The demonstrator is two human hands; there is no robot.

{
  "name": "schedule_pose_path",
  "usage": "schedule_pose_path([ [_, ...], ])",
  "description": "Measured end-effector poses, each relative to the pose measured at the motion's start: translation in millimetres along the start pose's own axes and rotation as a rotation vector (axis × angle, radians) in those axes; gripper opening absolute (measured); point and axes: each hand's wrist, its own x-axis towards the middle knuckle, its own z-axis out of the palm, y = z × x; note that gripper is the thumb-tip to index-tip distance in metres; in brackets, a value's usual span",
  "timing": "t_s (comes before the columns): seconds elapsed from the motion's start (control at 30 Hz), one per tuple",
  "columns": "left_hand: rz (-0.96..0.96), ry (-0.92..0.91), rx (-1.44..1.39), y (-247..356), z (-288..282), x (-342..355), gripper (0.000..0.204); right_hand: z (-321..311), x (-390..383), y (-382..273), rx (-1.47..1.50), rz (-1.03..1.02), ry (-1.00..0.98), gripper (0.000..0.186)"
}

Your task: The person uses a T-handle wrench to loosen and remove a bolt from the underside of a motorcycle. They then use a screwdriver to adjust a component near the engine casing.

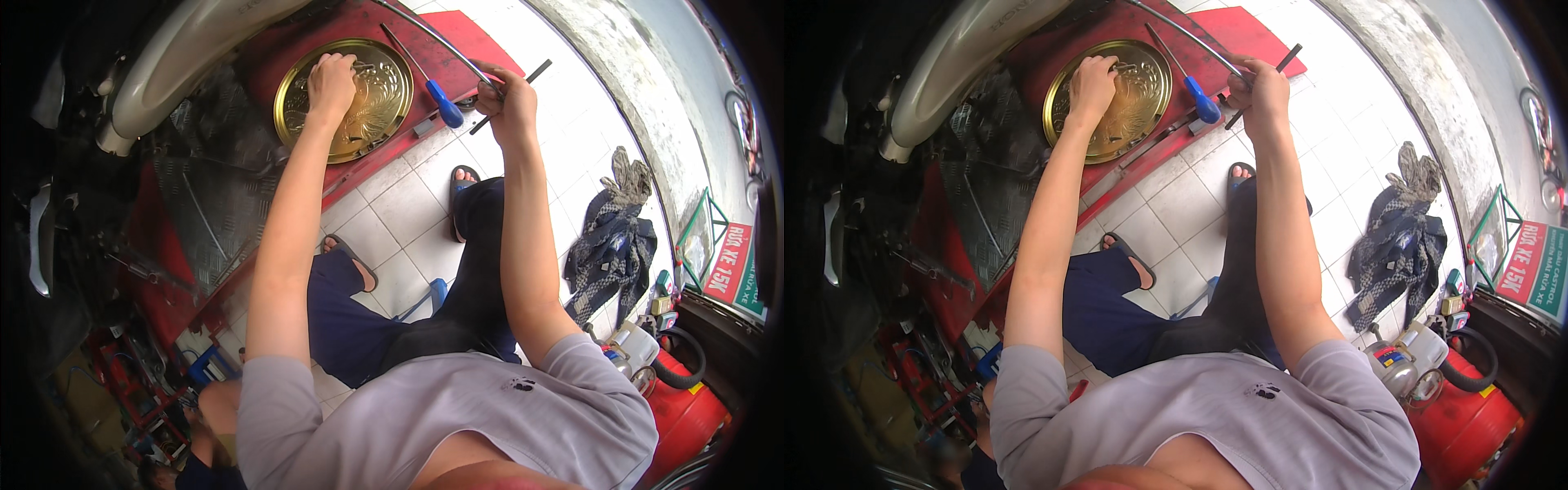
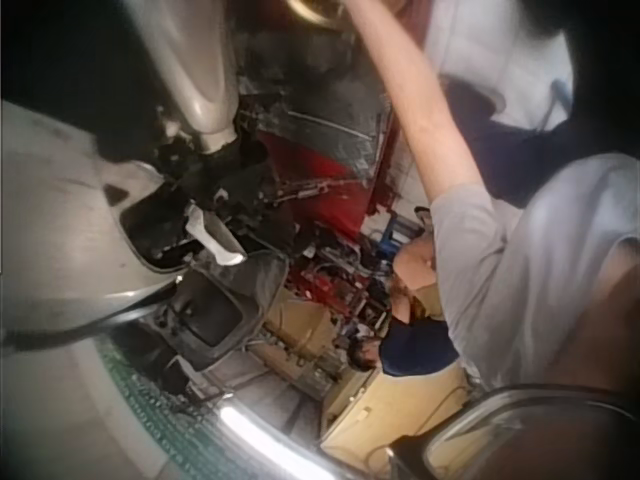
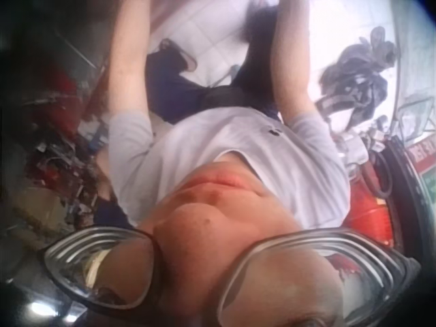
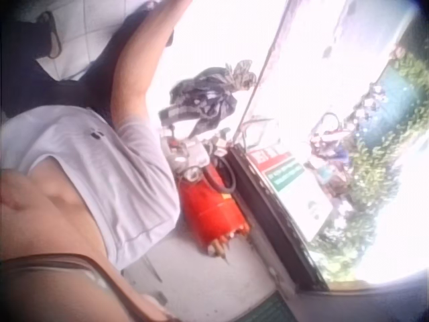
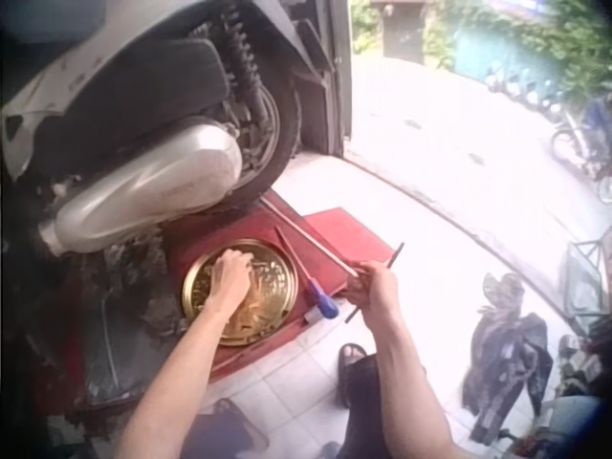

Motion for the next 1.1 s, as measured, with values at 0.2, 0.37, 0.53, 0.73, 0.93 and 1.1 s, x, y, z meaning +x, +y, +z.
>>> schedule_pose_path([
  [0.2, -0.179, 0.082, -0.321, -3.1, -14.3, -17.0, 0.019, -9.7, 22.6, 14.0, 0.235, 0.177, 0.052, 0.024],
  [0.37, -0.589, -0.027, -1.390, 14.5, -53.9, -72.1, 0.018, -23.7, 36.9, 27.5, 0.104, 0.238, 0.115, 0.038],
  [0.53, -0.542, -0.140, -1.982, 29.4, -72.2, -129.8, 0.016, -26.2, 27.7, 38.7, 0.102, 0.036, 0.324, 0.048],
  [0.73, -0.740, -0.111, -2.272, 24.0, -63.8, -160.0, 0.013, -44.3, 21.8, 47.0, -0.460, 0.076, 0.033, 0.035],
  [0.93, -0.667, 0.035, -2.306, 13.2, -85.8, -164.2, 0.016, -41.2, 13.2, 38.6, -0.859, 0.233, 0.100, 0.052],
  [1.1, -0.685, 0.119, -2.251, -5.6, -91.2, -164.6, 0.013, -32.8, -0.4, 24.9, -1.644, -0.402, 0.369, 0.055],
])
